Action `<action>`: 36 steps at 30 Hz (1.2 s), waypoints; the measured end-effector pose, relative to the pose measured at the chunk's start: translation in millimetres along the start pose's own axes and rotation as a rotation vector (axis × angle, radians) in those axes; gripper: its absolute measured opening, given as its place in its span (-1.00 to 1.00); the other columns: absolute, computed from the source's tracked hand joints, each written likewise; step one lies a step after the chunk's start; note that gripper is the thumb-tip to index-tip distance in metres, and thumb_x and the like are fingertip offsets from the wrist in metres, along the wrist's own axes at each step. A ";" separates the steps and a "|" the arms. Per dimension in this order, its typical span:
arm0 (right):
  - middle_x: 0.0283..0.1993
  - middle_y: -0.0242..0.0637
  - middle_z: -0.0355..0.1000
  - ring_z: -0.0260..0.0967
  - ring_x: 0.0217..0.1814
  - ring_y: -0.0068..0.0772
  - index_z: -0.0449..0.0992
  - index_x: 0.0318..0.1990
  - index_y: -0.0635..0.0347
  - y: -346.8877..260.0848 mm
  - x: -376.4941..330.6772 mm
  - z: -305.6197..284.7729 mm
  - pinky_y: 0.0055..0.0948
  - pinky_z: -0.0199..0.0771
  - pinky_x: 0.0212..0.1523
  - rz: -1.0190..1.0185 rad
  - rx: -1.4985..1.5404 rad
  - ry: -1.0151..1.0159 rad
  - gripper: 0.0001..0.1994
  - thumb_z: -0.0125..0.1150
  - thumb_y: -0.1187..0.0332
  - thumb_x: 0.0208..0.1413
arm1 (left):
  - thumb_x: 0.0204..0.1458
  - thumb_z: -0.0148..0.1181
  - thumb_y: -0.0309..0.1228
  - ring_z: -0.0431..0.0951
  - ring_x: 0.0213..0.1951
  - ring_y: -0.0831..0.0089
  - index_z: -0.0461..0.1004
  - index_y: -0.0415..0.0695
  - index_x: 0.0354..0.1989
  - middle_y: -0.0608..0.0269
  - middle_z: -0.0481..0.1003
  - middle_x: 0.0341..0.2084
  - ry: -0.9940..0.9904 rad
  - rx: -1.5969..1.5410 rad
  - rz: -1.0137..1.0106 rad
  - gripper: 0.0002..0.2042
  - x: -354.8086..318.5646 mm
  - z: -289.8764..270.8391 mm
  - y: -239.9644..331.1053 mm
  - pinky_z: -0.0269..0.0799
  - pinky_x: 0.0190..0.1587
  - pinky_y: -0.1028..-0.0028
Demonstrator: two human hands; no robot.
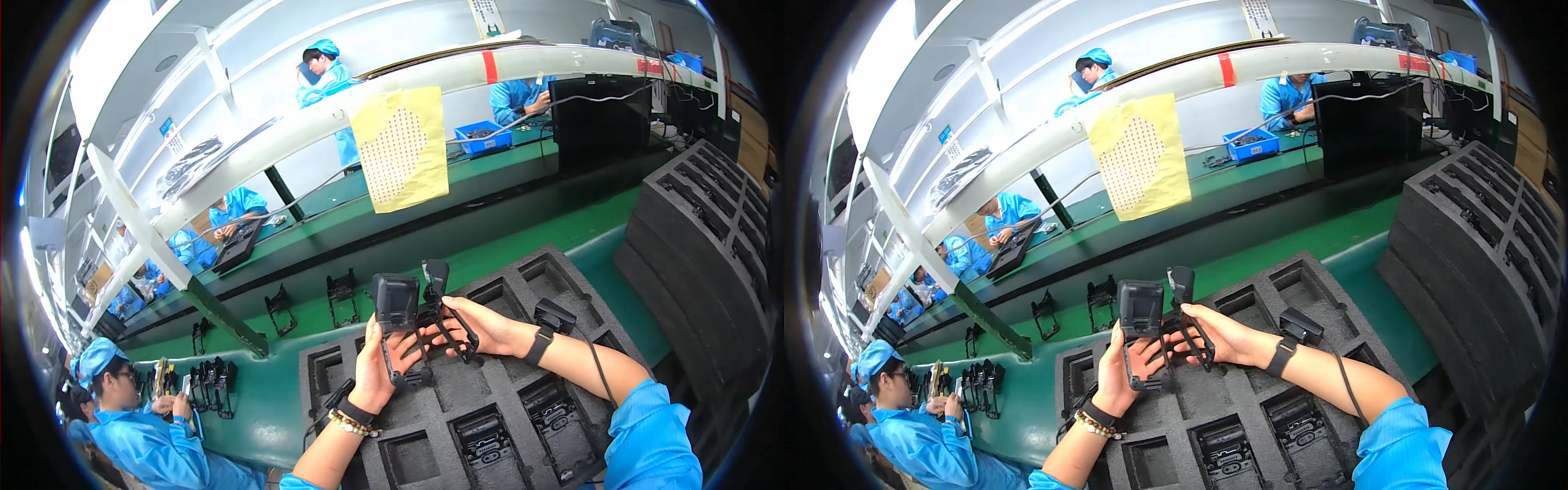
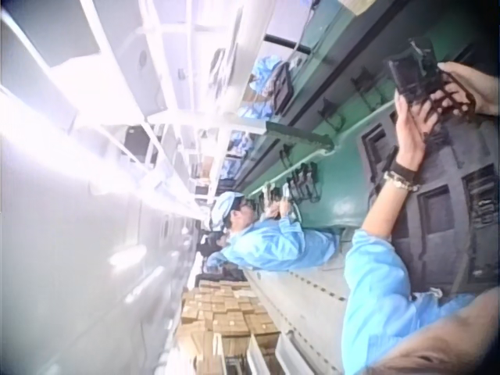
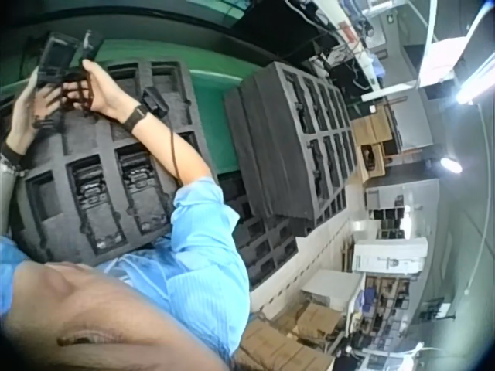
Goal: Assembling handheld electronic devices by placing components into plastic casings and organizing them in foam trays on a factory production line.
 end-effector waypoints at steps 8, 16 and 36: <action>-0.01 -0.37 0.47 0.41 -0.02 -0.51 0.40 0.06 0.07 -2.1 -2.4 2.5 -0.40 0.51 -0.09 0.005 0.009 -0.007 -0.50 0.00 -0.15 0.23 | 0.27 -0.03 -0.09 0.33 0.20 0.04 0.14 0.19 0.26 0.07 0.31 0.15 0.014 0.016 0.008 -0.58 -1.0 0.0 1.5 0.34 0.18 -0.01; 0.08 -0.32 0.44 0.41 0.08 -0.44 0.41 -0.01 0.05 -3.0 -5.5 1.1 -0.34 0.47 -0.02 -0.064 0.056 -0.002 -0.63 0.11 0.01 0.21 | 0.19 0.11 -0.23 0.35 0.20 0.15 0.22 -0.03 0.21 0.14 0.36 0.09 0.004 0.064 0.041 -0.55 -4.2 7.0 3.0 0.32 0.21 0.00; 0.18 -0.33 0.33 0.30 0.13 -0.50 -0.10 0.45 0.05 -2.4 -4.3 3.2 -0.38 0.35 0.05 -0.138 -0.104 -0.083 -0.24 0.16 0.12 0.21 | 0.10 0.24 -0.40 0.35 0.21 0.10 0.12 -0.01 0.22 0.05 0.30 0.17 0.008 -0.026 0.036 -0.46 -1.8 3.1 0.8 0.33 0.20 -0.07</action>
Point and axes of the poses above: each hand's wrist, its own x-axis towards the middle knuckle, its own z-axis out of the palm, y = z × x, the point moved 1 cm from there along x, towards the middle knuckle
